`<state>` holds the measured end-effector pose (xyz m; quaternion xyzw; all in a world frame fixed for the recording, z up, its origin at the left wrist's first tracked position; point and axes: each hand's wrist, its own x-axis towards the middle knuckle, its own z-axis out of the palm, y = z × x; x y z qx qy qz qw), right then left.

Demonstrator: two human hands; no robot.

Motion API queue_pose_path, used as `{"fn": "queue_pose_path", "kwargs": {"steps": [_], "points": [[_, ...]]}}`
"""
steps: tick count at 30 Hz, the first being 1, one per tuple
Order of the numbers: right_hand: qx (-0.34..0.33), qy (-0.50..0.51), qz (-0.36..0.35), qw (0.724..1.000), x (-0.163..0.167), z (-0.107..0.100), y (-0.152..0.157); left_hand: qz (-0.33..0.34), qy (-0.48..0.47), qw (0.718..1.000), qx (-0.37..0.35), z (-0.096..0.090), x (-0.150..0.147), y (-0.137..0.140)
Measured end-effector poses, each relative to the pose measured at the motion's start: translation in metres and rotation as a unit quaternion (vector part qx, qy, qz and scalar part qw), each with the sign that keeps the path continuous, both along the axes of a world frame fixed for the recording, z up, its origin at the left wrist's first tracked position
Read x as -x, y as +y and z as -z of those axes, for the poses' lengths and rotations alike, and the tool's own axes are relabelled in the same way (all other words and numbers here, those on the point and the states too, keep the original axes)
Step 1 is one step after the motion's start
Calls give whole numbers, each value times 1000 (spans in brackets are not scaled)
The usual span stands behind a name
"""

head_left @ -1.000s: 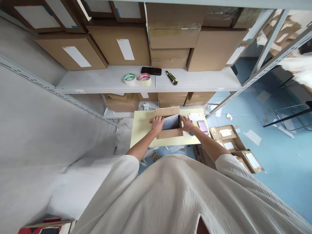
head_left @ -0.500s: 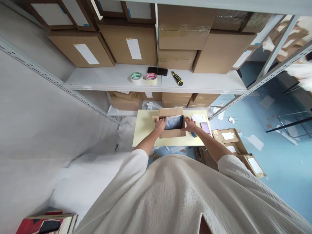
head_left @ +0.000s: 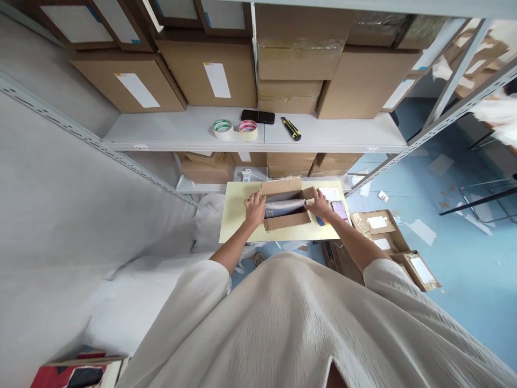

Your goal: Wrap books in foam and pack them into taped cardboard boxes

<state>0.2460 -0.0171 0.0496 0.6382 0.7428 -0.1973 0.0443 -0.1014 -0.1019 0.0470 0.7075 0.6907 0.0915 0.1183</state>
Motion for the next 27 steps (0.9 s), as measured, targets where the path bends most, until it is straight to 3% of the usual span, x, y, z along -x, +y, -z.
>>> {"fn": "queue_pose_path", "kwargs": {"steps": [3, 9, 14, 19, 22, 27], "points": [[-21, 68, 5, 997, -4, 4, 3, -94, -36, 995, -1, 7, 3, -12], [-51, 178, -32, 982, -1, 17, 7, -196, -178, 964, 10, 32, -3, -10], [-70, 219, -59, 971, 13, 20, 4, -145, -194, 970, -26, 30, -7, -3], [-79, 121, -20, 989, 31, 8, 5, -79, -115, 990, -26, 11, -17, -2], [-109, 61, -32, 992, 38, 0, 7, -38, -86, 995, -15, 3, -23, 0], [-99, -3, -61, 993, 42, -10, 9, -46, -94, 995, -2, 2, -23, 4]]}}
